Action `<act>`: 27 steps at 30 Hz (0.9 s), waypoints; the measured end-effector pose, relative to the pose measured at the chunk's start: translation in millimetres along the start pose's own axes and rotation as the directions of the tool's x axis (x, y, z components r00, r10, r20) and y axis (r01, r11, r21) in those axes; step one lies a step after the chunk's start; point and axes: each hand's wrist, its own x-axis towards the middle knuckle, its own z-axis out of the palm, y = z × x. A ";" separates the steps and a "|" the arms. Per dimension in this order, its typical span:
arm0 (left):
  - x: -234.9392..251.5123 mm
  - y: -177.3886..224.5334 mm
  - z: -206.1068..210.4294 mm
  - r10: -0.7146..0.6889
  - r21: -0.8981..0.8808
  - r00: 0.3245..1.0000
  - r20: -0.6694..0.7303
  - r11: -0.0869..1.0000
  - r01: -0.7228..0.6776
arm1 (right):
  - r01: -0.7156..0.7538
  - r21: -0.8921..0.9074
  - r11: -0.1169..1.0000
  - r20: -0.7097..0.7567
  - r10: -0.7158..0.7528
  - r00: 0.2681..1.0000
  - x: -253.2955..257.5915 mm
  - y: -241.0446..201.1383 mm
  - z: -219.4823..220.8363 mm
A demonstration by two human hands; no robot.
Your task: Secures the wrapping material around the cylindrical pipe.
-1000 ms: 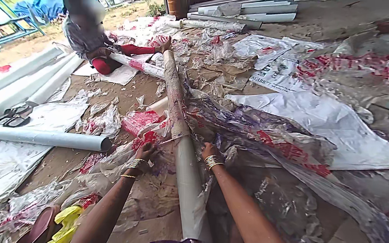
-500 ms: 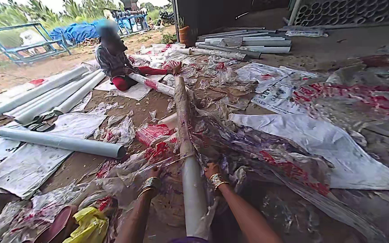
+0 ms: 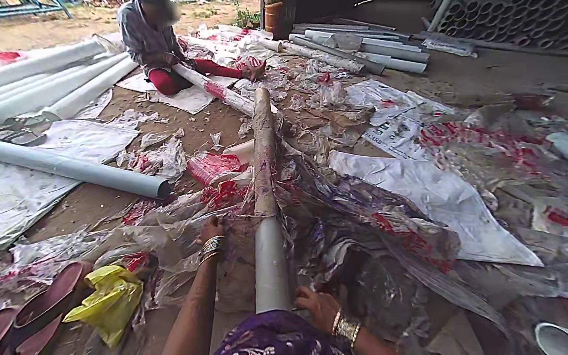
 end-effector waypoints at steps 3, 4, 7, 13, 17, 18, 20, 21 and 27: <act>-13.6 -0.8 0.8 -0.007 -0.001 0.999 -0.044 1.000 0.007 | 0.082 -0.030 0.996 -0.048 -0.083 0.995 -7.9 9.1 8.4; -20.4 0.1 -0.1 0.016 0.006 0.997 -0.070 1.000 -0.015 | 0.125 -0.050 0.991 -0.076 -0.129 0.989 -9.4 9.5 12.3; -48.9 6.9 4.8 0.189 0.056 0.966 -0.177 0.982 -0.182 | 0.208 -0.137 0.968 -0.151 -0.228 0.962 -10.6 7.5 23.9; -113.4 19.1 61.4 0.667 0.090 0.742 0.064 0.737 -0.670 | 0.083 -0.201 0.976 -0.277 -0.138 0.951 -3.4 10.7 30.4; -166.0 13.4 98.3 0.583 0.203 0.691 0.428 0.683 -0.702 | -0.187 0.055 0.981 0.007 0.187 0.982 -12.0 10.6 16.5; -180.7 5.2 105.7 0.574 0.203 0.687 0.446 0.683 -0.702 | -0.261 0.070 0.963 0.012 0.261 0.965 -26.9 -8.3 6.9; -209.1 -19.6 120.9 0.573 0.204 0.718 0.395 0.707 -0.677 | -0.477 0.066 0.877 0.058 0.474 0.879 -55.8 -53.8 -8.6; -219.6 -35.0 130.4 0.610 0.199 0.734 0.300 0.712 -0.673 | -0.326 0.121 0.938 -0.163 0.342 0.925 -54.0 -26.9 13.7; -262.3 -100.1 151.8 0.691 0.184 0.712 -0.123 0.721 -0.668 | -0.079 0.259 0.963 -0.776 0.256 0.576 -41.7 35.6 66.4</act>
